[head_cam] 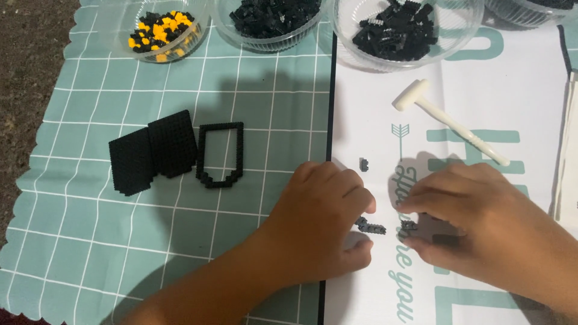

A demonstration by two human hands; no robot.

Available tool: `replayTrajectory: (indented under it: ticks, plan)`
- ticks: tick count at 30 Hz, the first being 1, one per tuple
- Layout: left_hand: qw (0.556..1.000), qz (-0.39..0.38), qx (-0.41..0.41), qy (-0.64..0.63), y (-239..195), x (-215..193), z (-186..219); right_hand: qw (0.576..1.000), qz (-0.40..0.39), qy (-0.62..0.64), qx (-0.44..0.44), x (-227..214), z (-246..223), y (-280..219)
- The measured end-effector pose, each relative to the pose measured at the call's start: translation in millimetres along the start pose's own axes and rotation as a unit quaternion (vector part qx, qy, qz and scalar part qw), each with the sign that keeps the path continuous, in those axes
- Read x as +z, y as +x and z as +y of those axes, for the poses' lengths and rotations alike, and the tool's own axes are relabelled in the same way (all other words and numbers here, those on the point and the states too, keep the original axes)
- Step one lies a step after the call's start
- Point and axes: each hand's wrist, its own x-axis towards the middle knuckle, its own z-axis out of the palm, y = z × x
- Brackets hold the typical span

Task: The person connects small black plastic blocks by hand and uses a small hammer to tap pieces together on a grid mat, while referring to an instruction sheet.

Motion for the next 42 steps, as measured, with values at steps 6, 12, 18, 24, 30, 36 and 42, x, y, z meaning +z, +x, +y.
replayTrajectory:
  ticks: [6, 12, 18, 24, 30, 36, 42]
  plan:
    - [0.999, 0.026, 0.026, -0.013, -1.3, 9.8, -0.5, 1.000, -0.009, 0.007, -0.012, -5.5, -1.9, 4.8]
    - [0.999, 0.032, 0.025, -0.012, -2.2, 12.6, -3.0, 1.000, -0.023, 0.009, -0.001, -6.1, 3.3, 0.9]
    - [0.999, 0.022, 0.020, -0.022, -2.0, 12.8, -2.6, 1.000, -0.024, -0.005, 0.005, -2.4, 4.9, -0.8]
    - [0.999, 0.027, 0.015, -0.022, -2.8, 14.6, -1.6, 0.999, -0.023, 0.011, -0.020, -3.9, 2.3, 2.2]
    - [0.998, 0.007, 0.010, -0.056, -2.1, 8.0, 0.3, 1.000, -0.012, 0.015, 0.006, -1.0, 2.0, 0.5]
    - [0.999, 0.020, 0.033, -0.034, -1.8, 12.2, -1.6, 0.999, -0.011, 0.031, -0.009, -3.5, -1.4, 5.5]
    - [0.999, 0.000, 0.026, -0.037, -2.2, 11.0, -2.3, 0.998, -0.005, 0.053, -0.046, -0.8, -2.5, 5.8]
